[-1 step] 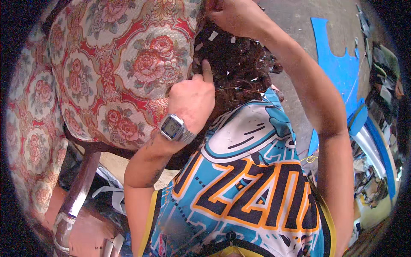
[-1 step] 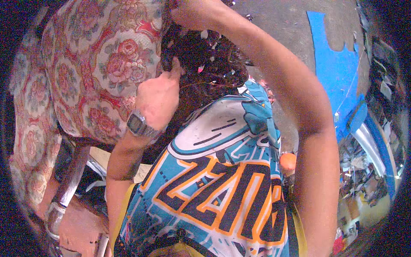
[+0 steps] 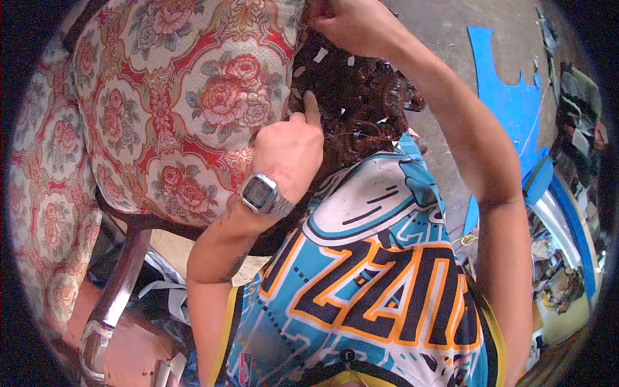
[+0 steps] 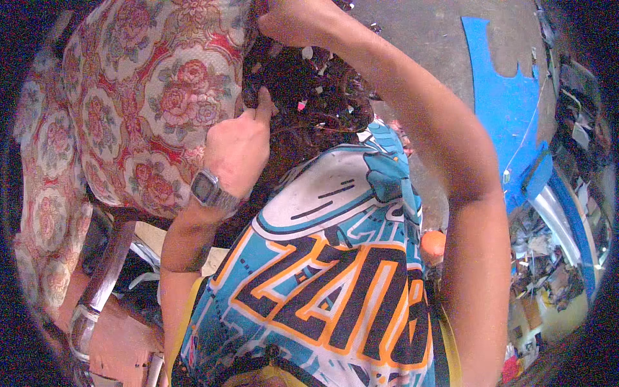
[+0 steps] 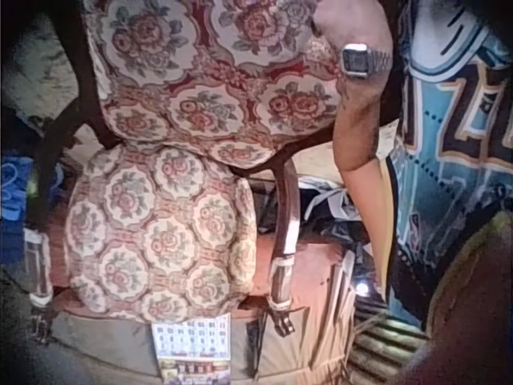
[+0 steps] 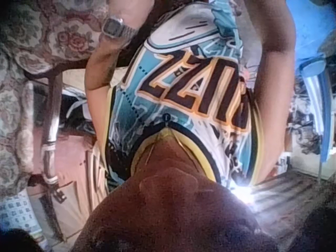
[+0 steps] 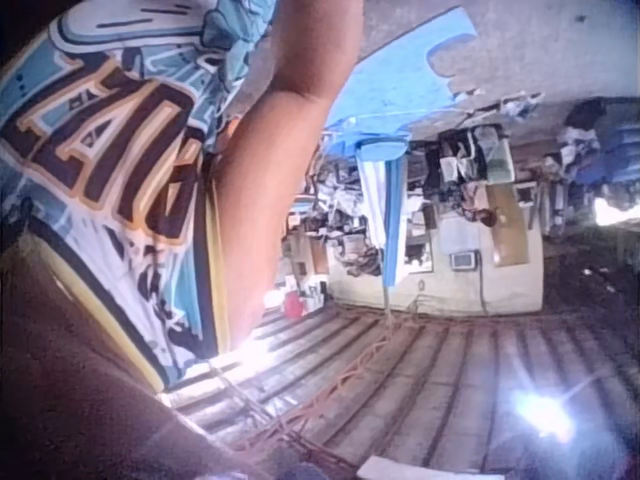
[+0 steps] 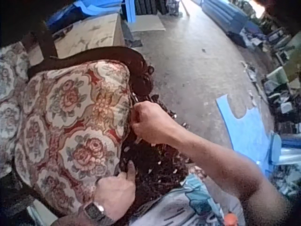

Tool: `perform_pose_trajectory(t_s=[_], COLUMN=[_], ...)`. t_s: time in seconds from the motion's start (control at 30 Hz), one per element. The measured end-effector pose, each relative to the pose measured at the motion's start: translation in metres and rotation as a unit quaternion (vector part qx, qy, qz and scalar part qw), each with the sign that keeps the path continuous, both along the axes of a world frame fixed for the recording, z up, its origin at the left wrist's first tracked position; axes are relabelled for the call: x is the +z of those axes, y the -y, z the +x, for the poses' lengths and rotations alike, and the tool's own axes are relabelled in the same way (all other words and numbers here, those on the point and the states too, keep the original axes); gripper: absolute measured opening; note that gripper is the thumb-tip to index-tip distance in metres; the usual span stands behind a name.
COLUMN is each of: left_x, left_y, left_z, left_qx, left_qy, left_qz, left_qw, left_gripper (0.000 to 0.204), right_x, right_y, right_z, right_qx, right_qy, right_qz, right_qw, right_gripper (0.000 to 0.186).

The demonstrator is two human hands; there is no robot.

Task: Repairing the ornate wooden frame and upholstery edge of a vintage chair using glue and small wood pieces.

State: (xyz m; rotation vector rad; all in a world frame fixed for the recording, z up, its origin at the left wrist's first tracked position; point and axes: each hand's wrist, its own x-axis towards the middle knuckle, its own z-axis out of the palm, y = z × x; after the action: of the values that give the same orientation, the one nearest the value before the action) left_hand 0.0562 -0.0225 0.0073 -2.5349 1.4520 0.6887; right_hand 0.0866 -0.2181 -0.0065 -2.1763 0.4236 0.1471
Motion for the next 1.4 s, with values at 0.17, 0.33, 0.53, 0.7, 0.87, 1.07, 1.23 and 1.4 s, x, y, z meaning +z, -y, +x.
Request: perform_pose_trajectory(t_s=[0.17, 0.33, 0.53, 0.7, 0.87, 1.07, 1.23, 1.4], left_x=[0.001, 0.002, 0.007, 0.036, 0.109, 0.198, 0.213, 0.217], left_y=[0.0, 0.0, -0.002, 0.009, 0.035, 0.064, 0.064, 0.072], left_z=[0.001, -0.001, 0.006, 0.013, 0.047, 0.086, 0.109, 0.149], left_qx=[0.001, -0.002, -0.005, 0.004, -0.046, -0.123, -0.046, -0.055], left_qy=[-0.006, -0.002, -0.06, -0.09, 0.064, -0.15, -0.31, -0.273], left_qz=[0.001, 0.004, -0.039, -0.135, -0.166, -0.253, -0.325, -0.331], left_qw=[1.0, 1.0, 0.997, 0.987, 0.983, 0.948, 0.892, 0.901], left_gripper=[0.05, 0.05, 0.05, 0.041, 0.026, 0.013, 0.015, 0.022], right_x=[0.008, 0.002, -0.009, -0.04, -0.047, -0.021, -0.003, 0.005], right_y=[-0.005, -0.002, 0.0, -0.009, -0.012, 0.034, 0.116, 0.121], right_z=[-0.002, -0.008, -0.031, -0.035, -0.017, -0.056, -0.102, -0.069], right_qx=[-0.041, -0.006, 0.004, -0.049, 0.019, 0.042, 0.001, -0.217], right_qy=[-0.1, -0.048, 0.056, 0.238, 0.208, 0.126, 0.019, 0.273], right_qz=[0.077, 0.123, 0.183, 0.025, -0.087, -0.009, 0.285, 0.521], right_qw=[0.991, 0.991, 0.982, 0.97, 0.974, 0.991, 0.958, 0.779], right_gripper=[0.014, 0.015, 0.026, 0.017, 0.018, 0.039, 0.039, 0.045])
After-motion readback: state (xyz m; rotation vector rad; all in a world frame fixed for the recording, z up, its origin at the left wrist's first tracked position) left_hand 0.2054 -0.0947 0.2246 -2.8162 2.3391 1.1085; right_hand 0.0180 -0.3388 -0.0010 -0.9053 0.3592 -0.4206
